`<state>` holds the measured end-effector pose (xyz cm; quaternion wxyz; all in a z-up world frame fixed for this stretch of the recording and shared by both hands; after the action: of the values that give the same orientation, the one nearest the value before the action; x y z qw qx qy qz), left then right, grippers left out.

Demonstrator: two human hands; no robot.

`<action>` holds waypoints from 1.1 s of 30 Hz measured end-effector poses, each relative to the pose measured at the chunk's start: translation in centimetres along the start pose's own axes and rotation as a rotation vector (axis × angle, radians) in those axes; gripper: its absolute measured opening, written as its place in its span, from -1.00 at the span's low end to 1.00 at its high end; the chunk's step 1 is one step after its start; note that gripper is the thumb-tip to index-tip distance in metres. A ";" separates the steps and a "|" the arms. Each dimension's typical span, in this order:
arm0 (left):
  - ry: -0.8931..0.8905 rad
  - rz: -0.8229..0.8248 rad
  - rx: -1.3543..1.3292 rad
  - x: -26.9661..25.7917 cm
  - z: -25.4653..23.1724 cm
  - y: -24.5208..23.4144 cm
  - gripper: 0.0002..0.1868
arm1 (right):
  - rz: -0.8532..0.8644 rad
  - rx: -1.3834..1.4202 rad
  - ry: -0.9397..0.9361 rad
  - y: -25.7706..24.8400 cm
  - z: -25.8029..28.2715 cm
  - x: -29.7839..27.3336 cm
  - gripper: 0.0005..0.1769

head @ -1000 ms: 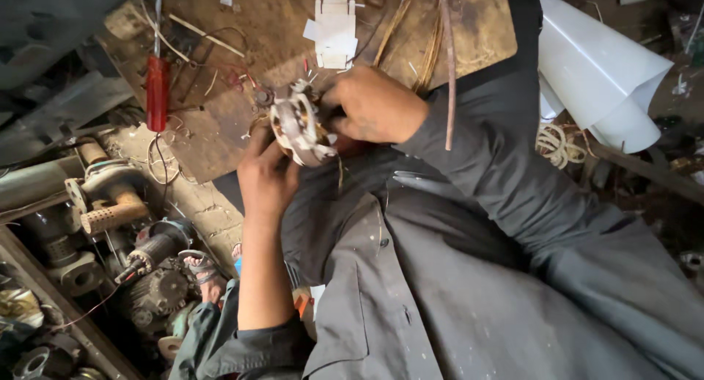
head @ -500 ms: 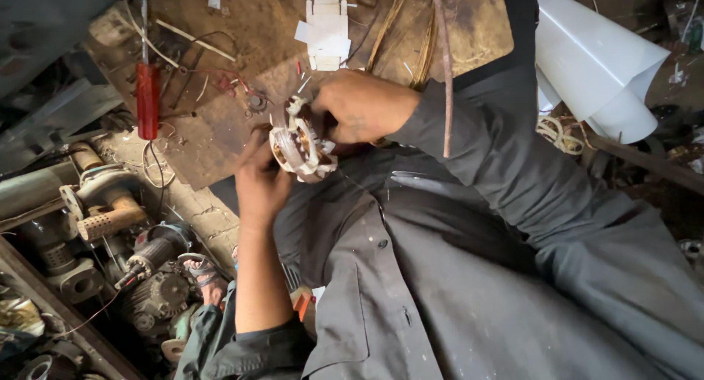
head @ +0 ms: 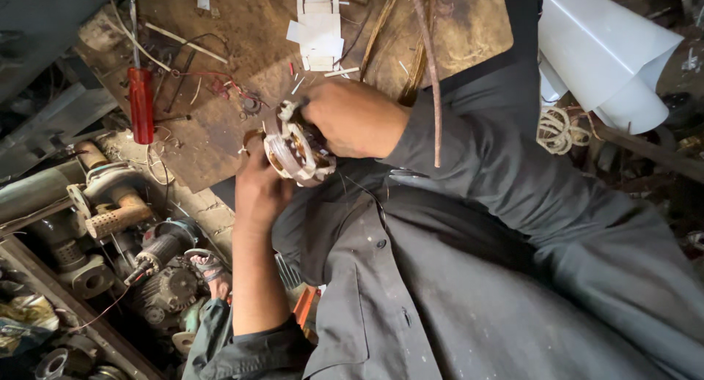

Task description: The person is sitting on the floor in a workshop, winding copper wire around a motor stator core. They use scissors to cut small pieces of white insulating material and insert them into the slots of the stator between the wire coils.

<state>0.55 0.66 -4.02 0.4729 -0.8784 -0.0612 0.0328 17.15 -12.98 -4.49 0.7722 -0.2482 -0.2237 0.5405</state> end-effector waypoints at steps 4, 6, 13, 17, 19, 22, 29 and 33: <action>0.040 0.009 -0.007 -0.7 0.0 -0.5 -0.61 | -0.019 0.029 0.101 -0.3 -0.4 -0.9 -0.84; 0.059 -0.015 0.029 -0.3 0.1 -0.7 -0.63 | -0.022 0.002 0.147 -0.7 -0.3 -1.0 -0.85; 0.208 -0.011 0.213 0.1 -0.3 -0.8 -0.65 | -0.130 -0.143 0.069 -0.6 1.0 -2.0 -0.81; 0.227 -0.040 0.239 -0.1 -0.4 -0.7 -0.61 | -0.175 -0.108 -0.101 -0.4 0.9 -2.2 -0.70; 0.288 -0.040 0.291 -0.1 -0.1 -0.7 -0.61 | -0.085 -0.124 -0.087 0.1 0.6 -1.9 -0.80; 0.359 -0.029 0.324 -0.2 0.8 -1.0 -0.71 | 0.011 -0.206 -0.088 0.6 0.7 -1.6 -0.86; 0.715 0.070 0.312 0.3 3.1 -3.4 -0.64 | 0.124 -0.306 -0.131 0.4 1.7 -1.1 -0.75; 0.248 0.115 -0.519 0.3 4.8 -3.8 -0.44 | 0.189 -0.343 -0.062 0.3 1.8 -0.7 -0.76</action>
<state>-0.04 6.70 -3.51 0.2337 -0.9693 0.0409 -0.0649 15.58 -13.28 -3.36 0.6569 -0.3794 -0.3121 0.5720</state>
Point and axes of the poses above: each hand's wrist, its own x-axis towards the middle knuckle, its own y-axis out of the palm, z = x × y, the point moved 4 cm from there along x, towards the middle knuckle, and after that the axes turned 1 degree about -x, right-handed, at the moved point
